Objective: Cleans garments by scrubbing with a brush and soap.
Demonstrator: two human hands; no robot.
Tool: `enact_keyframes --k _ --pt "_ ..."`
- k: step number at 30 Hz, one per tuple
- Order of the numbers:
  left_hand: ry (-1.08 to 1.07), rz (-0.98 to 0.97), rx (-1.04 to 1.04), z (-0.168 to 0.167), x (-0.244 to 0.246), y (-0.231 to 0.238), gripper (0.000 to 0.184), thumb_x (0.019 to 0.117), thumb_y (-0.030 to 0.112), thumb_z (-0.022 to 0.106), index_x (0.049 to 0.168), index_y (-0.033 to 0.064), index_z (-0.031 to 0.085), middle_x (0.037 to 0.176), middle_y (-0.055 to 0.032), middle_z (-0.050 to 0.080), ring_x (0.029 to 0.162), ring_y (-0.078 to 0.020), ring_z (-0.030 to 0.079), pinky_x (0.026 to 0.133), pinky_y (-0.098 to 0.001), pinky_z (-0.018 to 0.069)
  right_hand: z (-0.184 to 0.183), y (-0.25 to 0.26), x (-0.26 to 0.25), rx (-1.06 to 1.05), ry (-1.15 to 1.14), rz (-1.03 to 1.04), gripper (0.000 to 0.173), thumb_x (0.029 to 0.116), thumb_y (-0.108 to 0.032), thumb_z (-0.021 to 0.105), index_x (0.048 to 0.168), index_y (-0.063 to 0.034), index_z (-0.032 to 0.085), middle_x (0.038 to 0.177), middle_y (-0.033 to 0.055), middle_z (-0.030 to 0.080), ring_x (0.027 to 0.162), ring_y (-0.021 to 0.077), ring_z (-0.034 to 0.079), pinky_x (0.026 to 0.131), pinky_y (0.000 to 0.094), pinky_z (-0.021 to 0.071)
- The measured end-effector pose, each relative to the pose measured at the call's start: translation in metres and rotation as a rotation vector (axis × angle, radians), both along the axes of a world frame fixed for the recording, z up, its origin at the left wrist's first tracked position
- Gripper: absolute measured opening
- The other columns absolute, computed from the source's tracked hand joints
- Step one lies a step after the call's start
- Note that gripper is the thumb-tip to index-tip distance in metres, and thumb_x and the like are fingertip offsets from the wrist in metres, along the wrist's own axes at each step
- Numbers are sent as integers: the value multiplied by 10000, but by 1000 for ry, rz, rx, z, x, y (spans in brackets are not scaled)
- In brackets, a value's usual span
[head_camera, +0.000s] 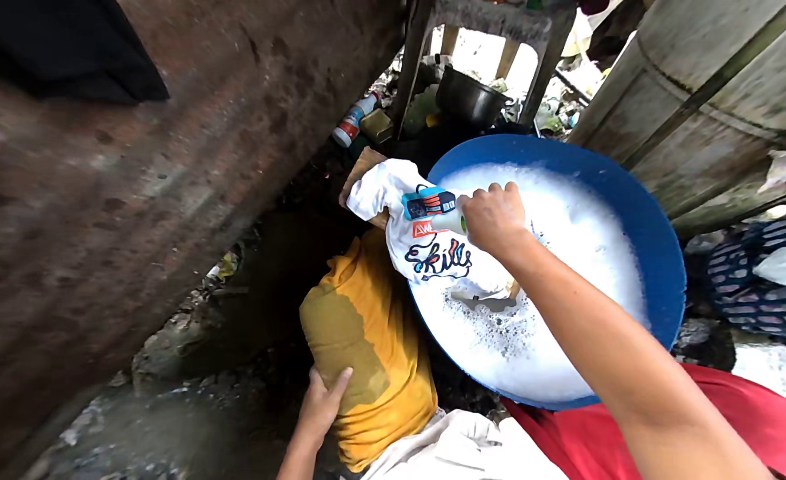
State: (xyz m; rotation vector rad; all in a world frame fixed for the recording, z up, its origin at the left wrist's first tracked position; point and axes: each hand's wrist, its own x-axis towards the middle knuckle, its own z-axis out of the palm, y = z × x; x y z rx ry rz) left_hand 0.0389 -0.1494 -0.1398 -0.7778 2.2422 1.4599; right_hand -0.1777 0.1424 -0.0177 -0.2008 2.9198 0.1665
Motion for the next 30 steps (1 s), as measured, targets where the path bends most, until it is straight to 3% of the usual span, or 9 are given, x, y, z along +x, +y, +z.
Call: enact_keyframes --k 3,5,7,9,13,18,23,26,30 --pt "-104 -113 -129 16 -3 0 696 993 289 680 1508 -55 361 1380 -296 563 1306 -395 550 1103 -552 418 0 1 -1 -31 12 7 327 858 5 715 1183 24 694 1145 284 687 1153 489 613 956 654 424" --pt "-96 -261 -301 31 -4 1 600 991 265 689 1427 -87 476 1411 -288 549 1335 -409 527 1125 -567 388 0 1 0 -32 12 11 323 860 -2 713 1181 18 698 1146 280 688 1144 487 619 947 650 430" --pt "11 -361 -432 44 -4 4 520 976 221 703 1369 -90 562 1504 -298 464 1382 -450 473 1133 -599 367 1 -1 2 -21 3 24 332 861 -15 718 1192 7 698 1148 269 690 1136 477 622 934 641 436" --pt "178 -355 -408 53 -9 8 465 971 182 691 1362 -50 593 1520 -294 445 1391 -461 455 1118 -612 376 2 -4 5 -27 -4 52 327 863 -19 715 1189 2 699 1125 261 696 1122 473 627 914 638 442" --pt "418 -337 -263 70 -48 31 471 1008 189 614 1412 -43 543 1458 -256 531 1342 -402 524 1096 -555 429 2 -11 13 -43 -27 113 335 855 -18 723 1188 -1 697 1120 257 695 1122 477 625 906 643 447" --pt "408 -346 -146 58 -129 60 462 1049 194 582 1450 -18 494 1456 -224 537 1334 -348 540 1105 -507 441 1 -21 23 -25 -37 168 329 864 -31 719 1192 -24 695 1116 232 701 1118 454 632 893 623 451" --pt "318 -356 -195 23 -196 82 449 1025 280 628 1332 -45 584 1292 -251 632 1217 -393 607 1055 -585 448 3 -25 27 -15 -36 169 345 865 -30 715 1209 -43 693 1124 217 704 1125 435 633 897 604 456" --pt "331 -380 -179 21 -204 95 345 1030 199 610 1248 -69 614 1252 -281 609 1209 -422 579 1050 -594 434 5 -24 28 -22 -44 165 347 877 -38 707 1223 -47 687 1126 220 702 1121 438 635 888 605 457" --pt "429 -224 275 1 -202 106 318 1100 141 408 1330 -77 436 1205 -259 592 1073 -303 636 943 -466 531 11 -17 28 -74 -54 151 377 856 -62 731 1230 -54 688 1132 218 703 1129 439 629 889 619 450"
